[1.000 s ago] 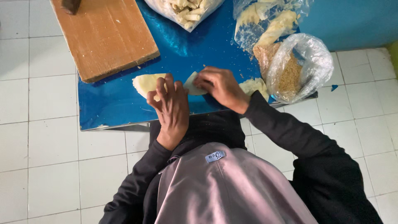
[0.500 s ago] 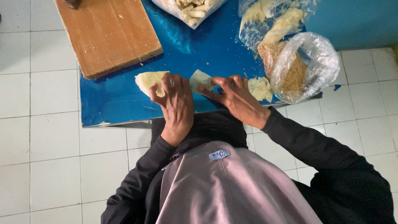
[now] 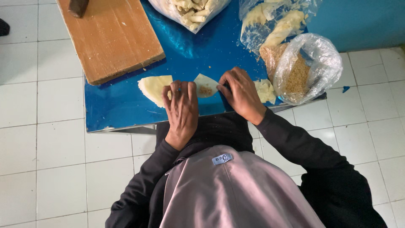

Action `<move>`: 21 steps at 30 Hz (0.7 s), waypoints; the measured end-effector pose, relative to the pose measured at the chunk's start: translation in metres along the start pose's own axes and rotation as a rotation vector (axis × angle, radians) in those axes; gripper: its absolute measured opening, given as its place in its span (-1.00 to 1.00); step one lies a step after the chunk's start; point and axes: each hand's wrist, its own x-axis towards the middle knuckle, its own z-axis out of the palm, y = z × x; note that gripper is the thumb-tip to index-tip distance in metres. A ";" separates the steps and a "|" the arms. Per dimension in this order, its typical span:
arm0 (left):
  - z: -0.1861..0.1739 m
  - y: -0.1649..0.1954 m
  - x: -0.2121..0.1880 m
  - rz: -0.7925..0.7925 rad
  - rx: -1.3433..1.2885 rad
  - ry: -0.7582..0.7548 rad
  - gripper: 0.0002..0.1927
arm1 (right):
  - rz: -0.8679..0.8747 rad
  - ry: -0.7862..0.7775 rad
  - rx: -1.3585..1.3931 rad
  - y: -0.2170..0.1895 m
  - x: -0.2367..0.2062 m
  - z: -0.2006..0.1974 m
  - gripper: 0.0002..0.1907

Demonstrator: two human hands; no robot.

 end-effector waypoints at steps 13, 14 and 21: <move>0.008 0.005 0.007 -0.052 -0.361 -0.032 -0.59 | 0.067 0.033 0.234 -0.013 -0.001 0.009 -0.89; 0.009 0.006 0.007 -0.053 -0.378 -0.034 -0.57 | 0.037 0.041 0.201 -0.012 -0.002 0.009 -0.87; 0.017 0.003 0.009 -0.105 -0.561 -0.050 -0.70 | -0.097 -0.035 0.095 0.001 -0.007 0.005 -0.81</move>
